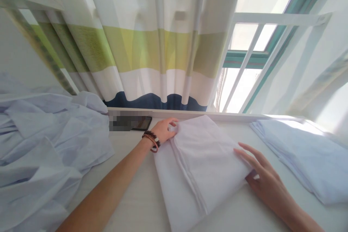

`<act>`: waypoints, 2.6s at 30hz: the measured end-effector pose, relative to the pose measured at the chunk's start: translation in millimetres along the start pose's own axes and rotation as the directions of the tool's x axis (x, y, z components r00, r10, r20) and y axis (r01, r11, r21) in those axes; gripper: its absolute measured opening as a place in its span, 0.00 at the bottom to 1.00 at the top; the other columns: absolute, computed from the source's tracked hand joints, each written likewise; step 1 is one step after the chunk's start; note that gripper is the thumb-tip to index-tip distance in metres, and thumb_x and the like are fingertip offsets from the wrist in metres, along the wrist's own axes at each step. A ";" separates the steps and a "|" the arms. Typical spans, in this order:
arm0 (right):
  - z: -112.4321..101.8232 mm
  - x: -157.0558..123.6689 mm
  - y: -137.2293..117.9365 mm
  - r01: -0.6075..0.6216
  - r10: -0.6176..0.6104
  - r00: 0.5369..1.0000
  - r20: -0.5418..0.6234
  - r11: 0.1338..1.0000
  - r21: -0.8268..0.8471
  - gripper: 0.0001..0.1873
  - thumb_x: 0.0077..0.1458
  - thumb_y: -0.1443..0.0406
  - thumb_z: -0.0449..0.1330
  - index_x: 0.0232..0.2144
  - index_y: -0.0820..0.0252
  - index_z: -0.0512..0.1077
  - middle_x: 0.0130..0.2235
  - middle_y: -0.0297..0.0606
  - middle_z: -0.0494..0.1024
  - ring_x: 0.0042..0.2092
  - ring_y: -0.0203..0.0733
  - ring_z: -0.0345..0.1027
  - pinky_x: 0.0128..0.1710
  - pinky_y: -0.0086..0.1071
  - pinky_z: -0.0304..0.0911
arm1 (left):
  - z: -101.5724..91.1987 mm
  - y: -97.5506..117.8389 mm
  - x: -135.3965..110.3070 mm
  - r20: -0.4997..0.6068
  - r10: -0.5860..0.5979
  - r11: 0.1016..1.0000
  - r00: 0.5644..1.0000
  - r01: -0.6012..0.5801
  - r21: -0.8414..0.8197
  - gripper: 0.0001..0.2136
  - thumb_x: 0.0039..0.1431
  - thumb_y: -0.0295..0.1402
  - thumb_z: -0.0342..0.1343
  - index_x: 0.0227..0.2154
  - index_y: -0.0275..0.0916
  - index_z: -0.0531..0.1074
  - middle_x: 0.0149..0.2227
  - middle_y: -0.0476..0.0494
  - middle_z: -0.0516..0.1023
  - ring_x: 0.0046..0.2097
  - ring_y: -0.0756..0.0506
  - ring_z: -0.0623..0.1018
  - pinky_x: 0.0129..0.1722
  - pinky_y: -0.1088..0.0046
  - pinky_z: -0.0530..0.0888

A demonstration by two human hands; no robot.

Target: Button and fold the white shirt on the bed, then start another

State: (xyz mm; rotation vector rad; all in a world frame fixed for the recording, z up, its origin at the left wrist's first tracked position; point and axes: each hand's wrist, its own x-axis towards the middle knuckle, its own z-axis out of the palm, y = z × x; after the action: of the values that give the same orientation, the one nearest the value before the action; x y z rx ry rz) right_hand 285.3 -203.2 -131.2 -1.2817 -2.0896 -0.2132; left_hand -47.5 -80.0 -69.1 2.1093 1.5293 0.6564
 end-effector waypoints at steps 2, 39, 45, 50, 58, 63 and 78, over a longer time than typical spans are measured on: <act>-2.3 2.5 -9.5 0.152 -0.152 0.987 -0.043 0.988 -0.017 0.29 0.53 0.74 0.51 0.57 0.53 0.64 0.59 0.45 0.65 0.57 0.50 0.63 0.50 0.44 0.67 | 1.9 1.0 0.3 -0.015 0.012 1.000 1.000 -0.012 -0.015 0.20 0.48 0.30 0.58 0.47 0.37 0.73 0.47 0.41 0.77 0.39 0.43 0.76 0.42 0.70 0.72; -11.6 7.6 -51.9 0.511 -0.517 0.828 0.217 0.855 0.089 0.24 0.65 0.60 0.48 0.62 0.56 0.60 0.60 0.40 0.67 0.61 0.47 0.59 0.57 0.39 0.62 | 10.0 -16.7 2.4 0.064 0.162 0.959 0.985 -0.141 -0.246 0.16 0.60 0.36 0.49 0.47 0.40 0.76 0.47 0.46 0.79 0.49 0.43 0.77 0.53 0.66 0.69; -10.8 8.0 -54.0 0.516 -0.520 0.815 0.256 0.852 0.091 0.26 0.63 0.63 0.50 0.63 0.57 0.58 0.63 0.40 0.62 0.63 0.49 0.56 0.57 0.42 0.61 | 11.5 -14.6 1.0 0.053 0.360 0.907 0.931 -0.337 -0.253 0.16 0.56 0.35 0.55 0.47 0.39 0.74 0.56 0.39 0.69 0.48 0.44 0.76 0.46 0.71 0.73; -10.5 7.8 -51.4 0.507 -0.520 0.813 0.261 0.853 0.120 0.25 0.64 0.61 0.49 0.62 0.56 0.58 0.61 0.40 0.65 0.62 0.47 0.58 0.58 0.40 0.60 | 13.8 -7.9 -3.5 0.030 0.530 0.846 0.848 -0.530 0.052 0.11 0.57 0.26 0.51 0.38 0.40 0.78 0.53 0.41 0.70 0.45 0.46 0.77 0.48 0.71 0.71; -12.4 7.8 -49.4 0.480 -0.516 0.829 0.216 0.854 0.199 0.25 0.65 0.59 0.48 0.62 0.60 0.58 0.57 0.42 0.71 0.61 0.44 0.60 0.59 0.36 0.59 | 10.7 -19.3 -0.7 0.113 0.553 0.819 0.826 -0.563 0.110 0.19 0.61 0.20 0.45 0.48 0.43 0.75 0.53 0.47 0.75 0.52 0.48 0.75 0.55 0.71 0.69; -12.2 7.7 -48.4 0.466 -0.510 0.839 0.192 0.854 0.232 0.25 0.65 0.61 0.48 0.63 0.60 0.57 0.56 0.43 0.72 0.60 0.43 0.61 0.58 0.35 0.59 | 14.0 -20.0 -1.9 0.096 0.505 0.827 0.858 -0.513 0.232 0.19 0.60 0.19 0.46 0.50 0.40 0.72 0.53 0.43 0.75 0.53 0.45 0.76 0.55 0.66 0.70; -13.7 8.5 -51.5 0.431 -0.471 0.858 0.205 0.877 0.212 0.25 0.63 0.64 0.50 0.62 0.60 0.59 0.55 0.43 0.73 0.58 0.43 0.65 0.56 0.35 0.62 | 1.3 -8.7 -3.2 0.154 0.424 0.903 0.892 -0.429 -0.004 0.08 0.59 0.32 0.52 0.36 0.41 0.76 0.51 0.47 0.77 0.51 0.45 0.76 0.54 0.70 0.68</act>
State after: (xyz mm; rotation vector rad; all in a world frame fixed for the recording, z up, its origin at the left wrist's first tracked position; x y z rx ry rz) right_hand 245.6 -229.2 -105.4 -0.7322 -2.5530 -0.0852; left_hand -54.0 -80.7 -75.8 2.4822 1.0018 0.6006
